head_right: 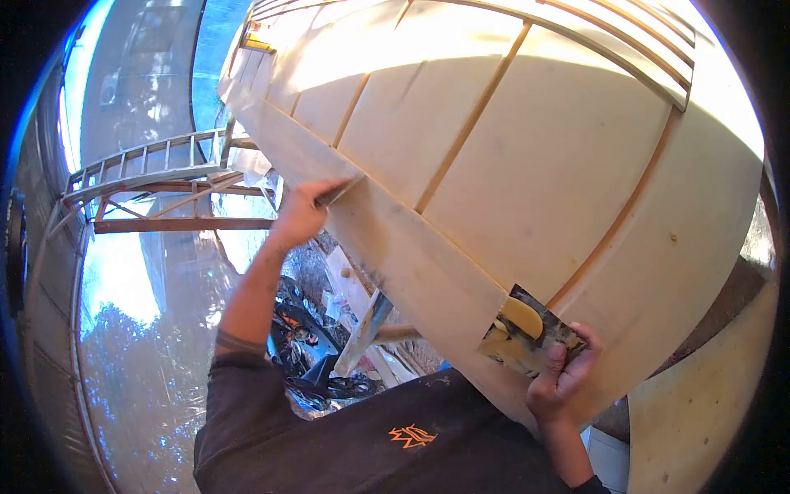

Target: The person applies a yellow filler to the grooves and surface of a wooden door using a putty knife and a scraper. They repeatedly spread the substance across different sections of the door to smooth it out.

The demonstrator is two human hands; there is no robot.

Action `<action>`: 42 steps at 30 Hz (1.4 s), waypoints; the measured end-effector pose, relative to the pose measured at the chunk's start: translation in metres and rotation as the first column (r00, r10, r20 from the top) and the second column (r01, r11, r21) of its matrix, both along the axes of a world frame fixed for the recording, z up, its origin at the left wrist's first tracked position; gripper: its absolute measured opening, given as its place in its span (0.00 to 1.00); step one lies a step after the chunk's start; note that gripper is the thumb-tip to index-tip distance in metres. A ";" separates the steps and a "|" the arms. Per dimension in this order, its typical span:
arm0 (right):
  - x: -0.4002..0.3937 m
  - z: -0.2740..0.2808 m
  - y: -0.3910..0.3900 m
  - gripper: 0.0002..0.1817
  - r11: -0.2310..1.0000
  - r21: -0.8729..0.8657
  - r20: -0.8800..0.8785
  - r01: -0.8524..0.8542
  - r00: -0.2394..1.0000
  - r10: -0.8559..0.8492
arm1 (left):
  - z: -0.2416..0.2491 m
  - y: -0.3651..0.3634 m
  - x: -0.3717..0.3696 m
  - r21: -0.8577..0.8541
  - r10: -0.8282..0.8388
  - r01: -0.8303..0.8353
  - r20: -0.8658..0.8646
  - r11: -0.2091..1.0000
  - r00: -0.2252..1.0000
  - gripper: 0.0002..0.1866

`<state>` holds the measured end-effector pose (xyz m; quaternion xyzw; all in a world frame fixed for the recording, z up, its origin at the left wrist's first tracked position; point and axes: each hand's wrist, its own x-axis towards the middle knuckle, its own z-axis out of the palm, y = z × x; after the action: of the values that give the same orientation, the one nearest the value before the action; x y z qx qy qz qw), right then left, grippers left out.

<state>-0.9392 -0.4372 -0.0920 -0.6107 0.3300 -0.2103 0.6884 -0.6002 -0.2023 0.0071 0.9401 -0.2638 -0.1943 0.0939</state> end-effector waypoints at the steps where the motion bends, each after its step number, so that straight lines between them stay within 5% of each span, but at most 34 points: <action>1: -0.002 -0.001 0.000 0.17 0.999 0.038 0.007 0.005 1.000 -0.005 | -0.003 0.012 0.021 -0.028 0.104 -0.103 0.024 0.994 0.994 0.27; 4: -0.004 -0.004 0.000 0.16 1.000 0.015 0.018 0.003 1.000 -0.003 | -0.001 0.045 0.109 -0.031 0.346 -0.344 0.090 0.938 0.934 0.26; 5: -0.003 -0.003 0.000 0.16 1.000 -0.005 0.021 0.011 1.000 -0.011 | -0.018 0.074 0.144 -0.119 0.314 -0.304 0.085 0.945 0.946 0.25; 9: -0.001 -0.001 -0.002 0.17 0.998 -0.061 -0.011 0.022 1.000 -0.023 | -0.006 0.048 0.143 -0.082 0.490 -0.503 -0.140 0.860 0.860 0.23; 15: 0.000 0.002 0.000 0.17 1.000 0.009 0.024 0.026 0.999 -0.027 | -0.011 0.013 0.061 -0.176 0.257 -0.306 -0.255 0.936 0.932 0.24; 22: 0.004 -0.002 -0.002 0.17 0.997 0.064 0.093 0.049 0.994 -0.055 | -0.021 -0.059 -0.084 -0.018 0.109 -0.108 0.134 0.994 0.985 0.27; 24: 0.007 0.000 -0.003 0.16 0.987 0.149 0.125 0.053 0.990 -0.072 | -0.022 -0.076 -0.132 -0.069 0.063 -0.054 0.142 0.996 0.988 0.27; 26: 0.006 0.001 -0.003 0.16 0.985 0.162 0.155 0.053 0.985 -0.079 | -0.007 -0.075 -0.158 -0.107 0.024 -0.027 -0.033 0.994 0.999 0.28; 29: 0.007 -0.001 -0.004 0.15 0.991 0.122 0.181 0.063 0.980 -0.085 | 0.004 -0.050 -0.125 0.003 0.093 -0.093 -0.024 0.996 0.995 0.30; 31: 0.006 0.000 -0.004 0.15 0.989 0.145 0.168 0.031 0.984 -0.056 | 0.013 -0.039 -0.071 0.061 0.310 -0.317 0.101 0.946 0.945 0.30; 33: 0.007 0.002 -0.003 0.15 0.990 0.133 0.181 0.044 0.981 -0.068 | -0.011 0.010 -0.005 0.048 0.165 -0.180 0.227 0.982 0.960 0.29; 36: 0.008 0.002 -0.003 0.15 0.994 0.099 0.176 0.040 0.983 -0.057 | -0.044 0.033 0.022 -0.093 0.231 -0.219 0.156 0.971 0.960 0.28; 39: 0.009 0.000 -0.002 0.15 0.996 0.072 0.168 0.058 0.983 -0.070 | -0.035 -0.011 -0.051 0.049 0.141 -0.159 0.260 0.986 0.955 0.24; 42: 0.008 0.001 -0.002 0.15 0.997 0.050 0.142 0.058 0.988 -0.065 | -0.041 -0.042 -0.129 -0.067 0.074 -0.057 0.287 0.996 0.955 0.21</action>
<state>-0.9314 -0.4393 -0.0914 -0.5676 0.3031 -0.2673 0.7173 -0.7292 -0.2442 -0.0339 0.9635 -0.2490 -0.0437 0.0877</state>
